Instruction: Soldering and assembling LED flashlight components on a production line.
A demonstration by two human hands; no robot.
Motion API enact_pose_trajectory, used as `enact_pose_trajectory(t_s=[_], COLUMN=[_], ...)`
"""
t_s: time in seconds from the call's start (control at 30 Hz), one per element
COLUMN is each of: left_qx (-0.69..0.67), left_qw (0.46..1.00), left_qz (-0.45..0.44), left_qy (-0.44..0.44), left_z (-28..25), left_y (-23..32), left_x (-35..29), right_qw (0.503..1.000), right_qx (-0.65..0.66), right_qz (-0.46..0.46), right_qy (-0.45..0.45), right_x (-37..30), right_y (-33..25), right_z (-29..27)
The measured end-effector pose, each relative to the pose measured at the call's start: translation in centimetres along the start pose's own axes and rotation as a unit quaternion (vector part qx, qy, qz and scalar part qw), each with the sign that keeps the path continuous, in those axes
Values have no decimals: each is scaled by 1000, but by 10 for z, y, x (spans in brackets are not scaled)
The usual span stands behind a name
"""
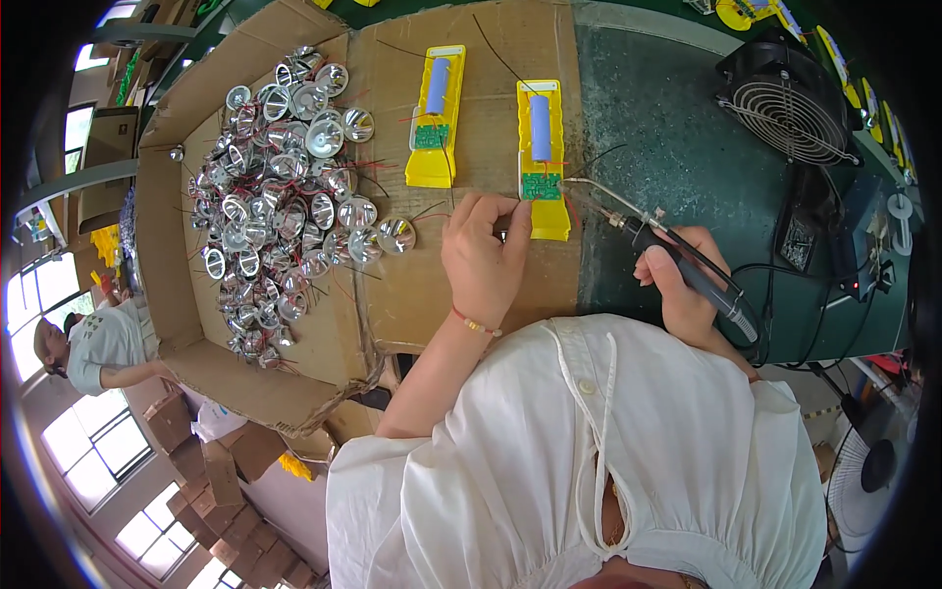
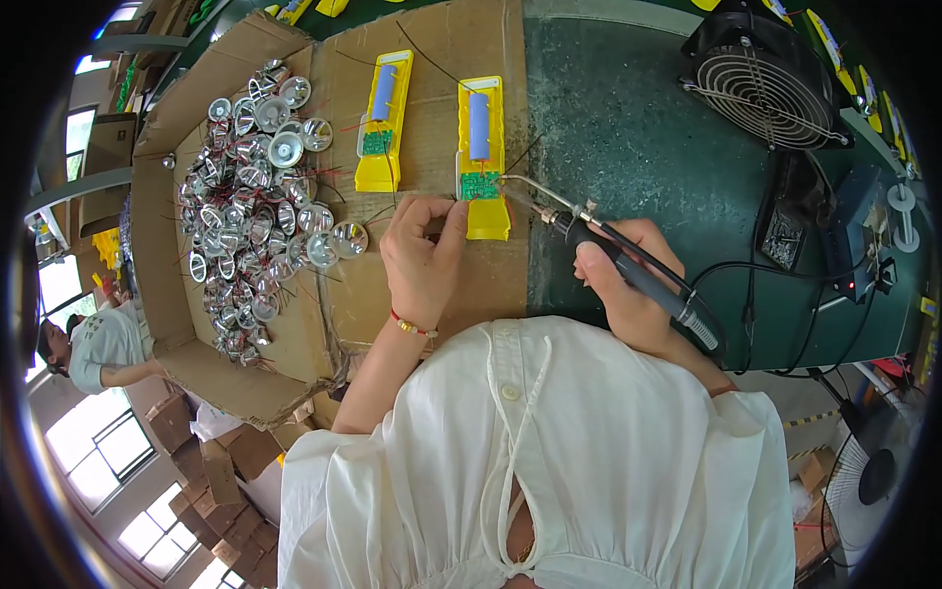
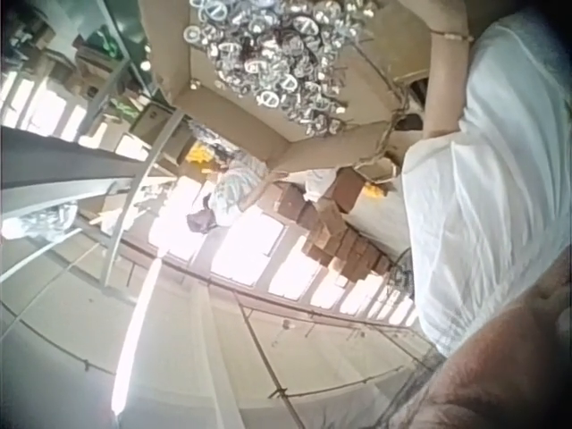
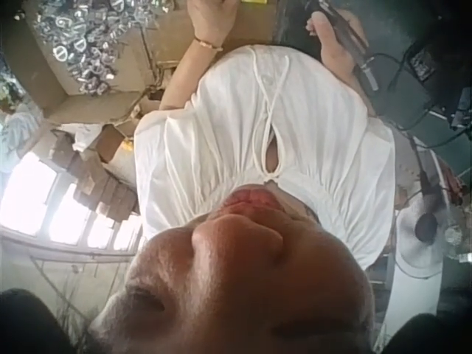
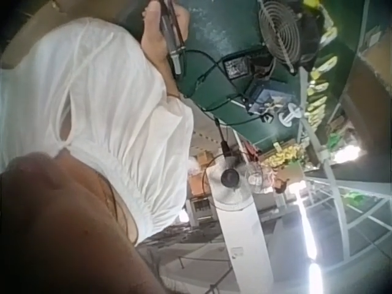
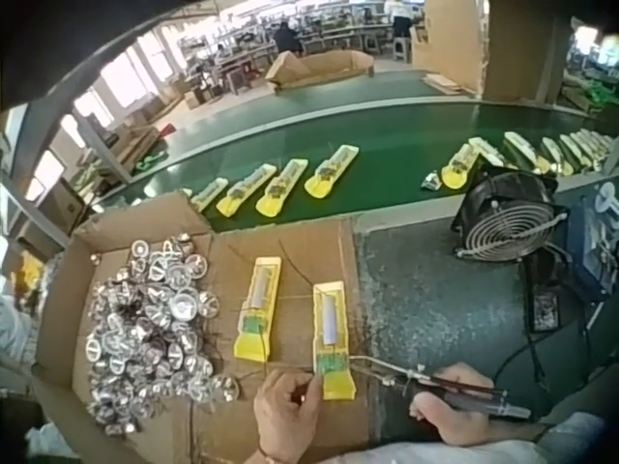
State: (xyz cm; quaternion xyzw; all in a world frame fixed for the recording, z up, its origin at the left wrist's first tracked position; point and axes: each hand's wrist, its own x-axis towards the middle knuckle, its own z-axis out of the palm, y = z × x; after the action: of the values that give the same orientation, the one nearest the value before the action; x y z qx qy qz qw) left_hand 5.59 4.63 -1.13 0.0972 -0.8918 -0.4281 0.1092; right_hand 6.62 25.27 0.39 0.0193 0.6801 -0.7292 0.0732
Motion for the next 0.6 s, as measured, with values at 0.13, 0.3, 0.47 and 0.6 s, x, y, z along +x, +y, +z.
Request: enact_pose_trajectory(t_s=[0.13, 0.3, 0.47, 0.6], left_qx=[-6, -84, -87, -24], left_qw=[1000, 996, 995, 994], left_qz=[-11, -40, -22, -27], left_qy=[-5, -18, -42, -105], left_z=[-1, -3, -7, -12], left_y=[3, 1, 1, 5], left_x=[2, -1, 5, 16], right_qw=[1000, 1000, 1000, 1000], right_qx=[-7, 1, -3, -11], right_qz=[-16, -3, 3, 12], right_qy=[-7, -8, -13, -16], right_x=[1, 2, 6, 10], right_y=[2, 1, 3, 3], right_z=[0, 1, 3, 9])
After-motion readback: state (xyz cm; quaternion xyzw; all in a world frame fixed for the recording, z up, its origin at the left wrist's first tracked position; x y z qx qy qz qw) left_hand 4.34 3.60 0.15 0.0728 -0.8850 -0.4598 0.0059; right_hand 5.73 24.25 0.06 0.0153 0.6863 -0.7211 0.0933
